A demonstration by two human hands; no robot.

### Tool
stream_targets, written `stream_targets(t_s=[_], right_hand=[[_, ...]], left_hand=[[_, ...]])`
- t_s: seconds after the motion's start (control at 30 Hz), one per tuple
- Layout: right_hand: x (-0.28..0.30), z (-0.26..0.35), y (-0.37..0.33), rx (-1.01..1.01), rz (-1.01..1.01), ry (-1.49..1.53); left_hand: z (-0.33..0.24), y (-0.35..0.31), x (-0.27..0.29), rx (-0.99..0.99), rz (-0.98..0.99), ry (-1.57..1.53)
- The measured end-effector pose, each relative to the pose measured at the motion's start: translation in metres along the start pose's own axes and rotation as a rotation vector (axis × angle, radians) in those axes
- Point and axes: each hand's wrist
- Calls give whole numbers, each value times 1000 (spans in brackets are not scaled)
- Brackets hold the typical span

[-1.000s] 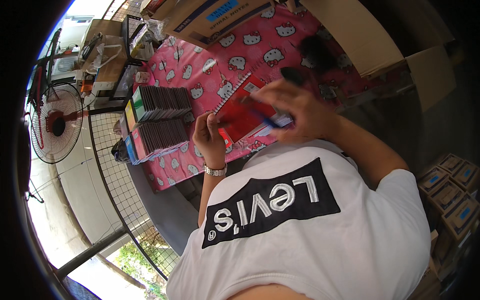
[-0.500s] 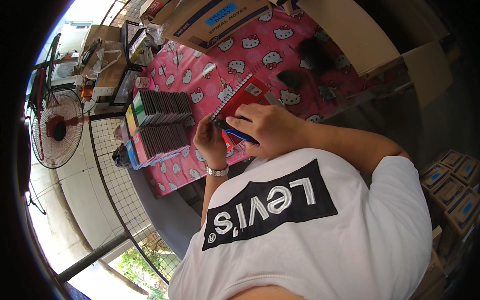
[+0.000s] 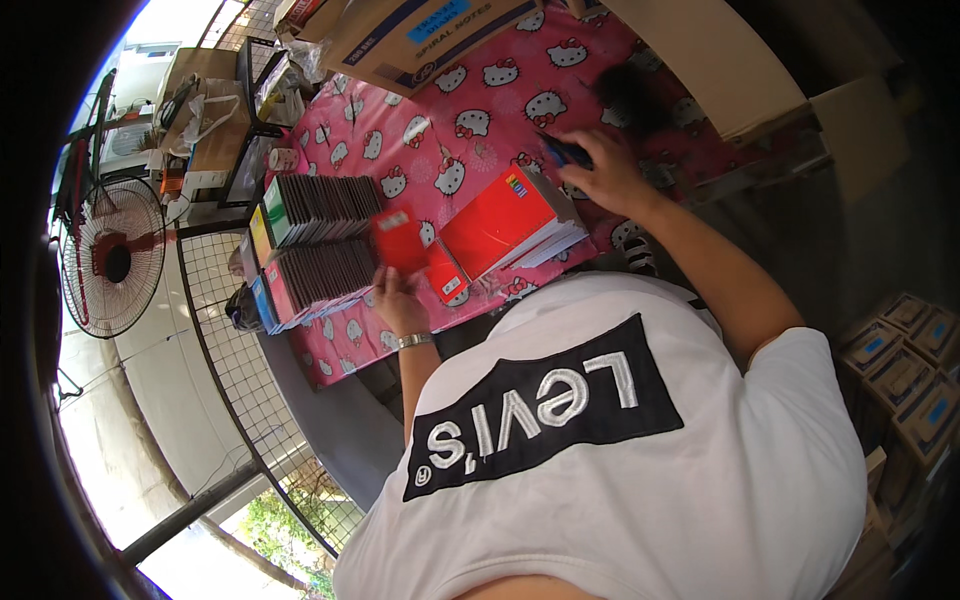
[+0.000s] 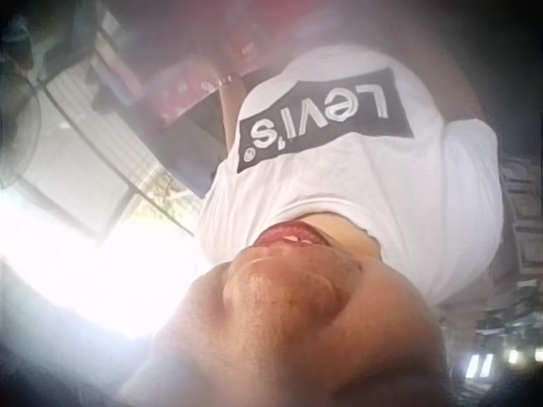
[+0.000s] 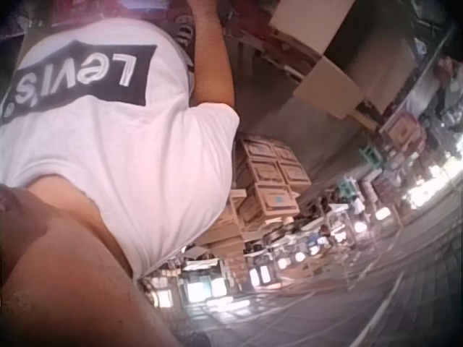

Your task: The person applies labels to red spiral notebooks by hand, placing one label on each notebook from a stack.

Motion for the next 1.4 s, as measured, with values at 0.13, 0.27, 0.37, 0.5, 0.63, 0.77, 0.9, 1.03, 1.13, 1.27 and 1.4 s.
stream_targets(t_s=[0.13,0.27,0.37,0.5,0.63,0.77,0.9,1.03,1.13,1.27,1.4], right_hand=[[-58,-105,-43,35,138,-205],[-69,-128,-61,24,228,-373],[-46,-168,-34,157,-140,-359],[-12,-170,-16,-360,-43,-567],[-6,-170,-11,-355,-12,-665],[-6,-172,-5,-301,37,-718],[9,-144,-5,-330,-56,-739],[22,-157,2,-114,-234,-556],[26,-154,18,-15,-186,-590],[40,-115,18,2,-151,-442],[46,-66,14,-21,-83,-286]], left_hand=[[84,15,62,276,-314,-7],[124,13,82,263,-456,244],[132,12,78,137,-484,457],[141,12,72,136,-502,567],[147,21,81,172,-483,498],[132,25,88,-27,-550,892],[8,-23,-29,-677,75,854],[-86,-116,-124,-1177,846,1025],[-85,-122,-135,-1133,1014,1222],[-94,-106,-142,-1038,1113,1156],[-97,-100,-147,-1028,1190,1138]])
Point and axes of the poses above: each hand's wrist, its own y-axis towards the middle knuckle, its own x-axis out of the back of the hand, z = x × y, and after that the axes turned 4 degrees about -z, right-handed
